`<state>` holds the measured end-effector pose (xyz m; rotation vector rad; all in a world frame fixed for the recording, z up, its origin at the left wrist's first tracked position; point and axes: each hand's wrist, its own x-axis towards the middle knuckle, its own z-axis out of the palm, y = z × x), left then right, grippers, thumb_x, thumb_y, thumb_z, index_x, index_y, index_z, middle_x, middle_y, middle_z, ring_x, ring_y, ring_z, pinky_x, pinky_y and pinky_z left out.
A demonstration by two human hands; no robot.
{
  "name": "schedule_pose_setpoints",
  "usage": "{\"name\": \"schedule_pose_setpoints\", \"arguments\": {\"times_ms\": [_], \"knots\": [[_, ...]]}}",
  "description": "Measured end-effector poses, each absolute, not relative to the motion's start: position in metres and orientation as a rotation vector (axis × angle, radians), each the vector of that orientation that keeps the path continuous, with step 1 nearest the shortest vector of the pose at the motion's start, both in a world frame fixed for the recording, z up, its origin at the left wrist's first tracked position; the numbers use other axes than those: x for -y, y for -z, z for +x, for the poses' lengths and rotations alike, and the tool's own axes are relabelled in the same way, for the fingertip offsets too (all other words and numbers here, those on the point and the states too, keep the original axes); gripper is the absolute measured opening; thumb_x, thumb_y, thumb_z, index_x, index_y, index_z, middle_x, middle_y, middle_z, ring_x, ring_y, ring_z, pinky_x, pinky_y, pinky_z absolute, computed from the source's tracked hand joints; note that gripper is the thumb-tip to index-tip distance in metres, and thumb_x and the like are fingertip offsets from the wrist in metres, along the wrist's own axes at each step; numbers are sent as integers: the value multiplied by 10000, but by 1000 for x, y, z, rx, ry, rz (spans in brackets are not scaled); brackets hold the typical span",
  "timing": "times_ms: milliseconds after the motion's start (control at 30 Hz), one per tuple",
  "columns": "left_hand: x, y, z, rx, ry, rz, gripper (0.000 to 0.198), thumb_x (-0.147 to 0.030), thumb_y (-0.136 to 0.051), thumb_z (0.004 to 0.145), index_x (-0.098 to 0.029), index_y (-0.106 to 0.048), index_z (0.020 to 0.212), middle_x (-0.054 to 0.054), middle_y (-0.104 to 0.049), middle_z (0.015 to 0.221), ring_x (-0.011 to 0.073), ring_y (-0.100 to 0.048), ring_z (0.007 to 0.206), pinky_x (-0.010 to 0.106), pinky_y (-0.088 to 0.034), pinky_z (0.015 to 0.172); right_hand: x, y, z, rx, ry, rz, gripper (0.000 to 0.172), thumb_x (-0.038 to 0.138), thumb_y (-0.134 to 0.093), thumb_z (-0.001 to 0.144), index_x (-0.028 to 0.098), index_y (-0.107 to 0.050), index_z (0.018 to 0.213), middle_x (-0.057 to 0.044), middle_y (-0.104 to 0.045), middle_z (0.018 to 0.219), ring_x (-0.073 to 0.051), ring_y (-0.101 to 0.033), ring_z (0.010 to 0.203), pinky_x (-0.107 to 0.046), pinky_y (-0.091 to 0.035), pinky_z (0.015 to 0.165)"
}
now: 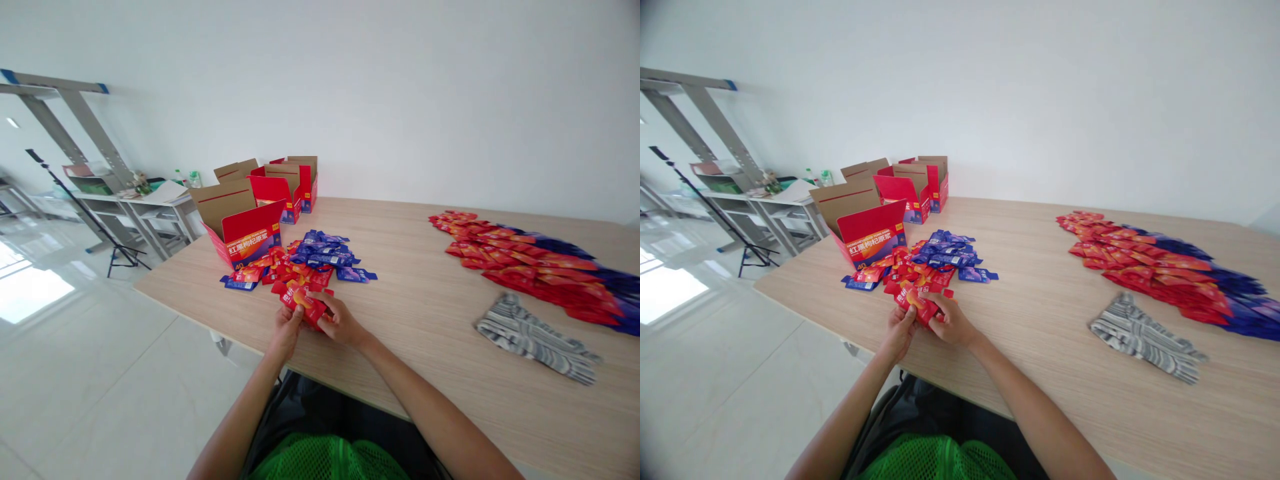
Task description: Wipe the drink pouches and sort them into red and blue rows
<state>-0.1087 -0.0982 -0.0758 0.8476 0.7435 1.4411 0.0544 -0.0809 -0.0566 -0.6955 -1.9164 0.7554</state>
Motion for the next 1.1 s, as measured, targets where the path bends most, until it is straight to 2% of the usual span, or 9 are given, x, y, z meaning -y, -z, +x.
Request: {"name": "schedule_pose_setpoints", "arguments": {"times_ms": [67,200,333,500,667,867,933,1000,1100], "knots": [[98,76,-109,-739,-1407,865,422,-509,-834,723,-142,-665,845,43,-707,694,202,-704,665,288,-569,603,81,59,55,1925,-738,-711,535,142,-581,829,240,-572,1354,-115,-671,1310,-252,-646,1188,-407,-526,993],[98,75,-110,-735,-1397,878,420,-508,-832,727,-137,-662,830,21,-677,645,147,-639,542,266,-546,549,82,63,53,1915,-733,-762,480,169,-559,875,231,-569,1351,-113,-688,1268,-228,-689,1046,-367,-571,867],[98,73,-109,-760,-1411,899,440,-517,-849,702,-131,-651,779,11,-653,597,121,-589,479,236,-508,486,84,62,52,1889,-734,-794,446,189,-537,902,242,-575,1343,-101,-696,1244,-222,-689,1012,-370,-572,859],[98,72,-109,-824,-1430,931,473,-562,-841,688,-140,-630,654,9,-616,507,115,-550,421,234,-484,446,86,59,50,1844,-768,-827,395,228,-459,960,249,-579,1336,-60,-744,993,-189,-694,780,-348,-577,789],[98,73,-108,-821,-1424,980,470,-567,-816,717,-143,-646,606,24,-615,504,120,-548,415,237,-472,430,86,60,45,1717,-762,-911,358,297,-396,1003,252,-607,1289,-35,-736,884,-174,-668,686,-311,-565,715],[98,71,-108,-848,-1493,951,458,-556,-835,692,-154,-633,609,-2,-594,486,110,-520,396,238,-467,420,82,59,42,1605,-978,-871,409,337,-546,916,217,-572,1307,-57,-750,977,-199,-702,801,-311,-570,742],[99,70,-109,-857,-1490,948,462,-557,-838,686,-157,-625,601,-4,-592,481,112,-520,395,241,-467,423,81,57,43,1578,-1009,-884,371,332,-592,871,203,-626,1217,-55,-748,934,-206,-696,804,-305,-563,718],[99,69,-109,-851,-1478,972,464,-560,-831,695,-154,-630,595,4,-599,488,115,-528,402,237,-456,426,80,55,43,1553,-1022,-890,260,335,-607,852,200,-680,1062,-40,-732,857,-202,-679,772,-299,-552,696],[100,68,-109,-848,-1474,1000,468,-572,-819,707,-153,-642,598,13,-602,490,119,-531,407,236,-442,425,82,53,41,1468,-1078,-852,173,376,-630,846,207,-664,826,-16,-683,739,-181,-641,679,-285,-538,642]]}}
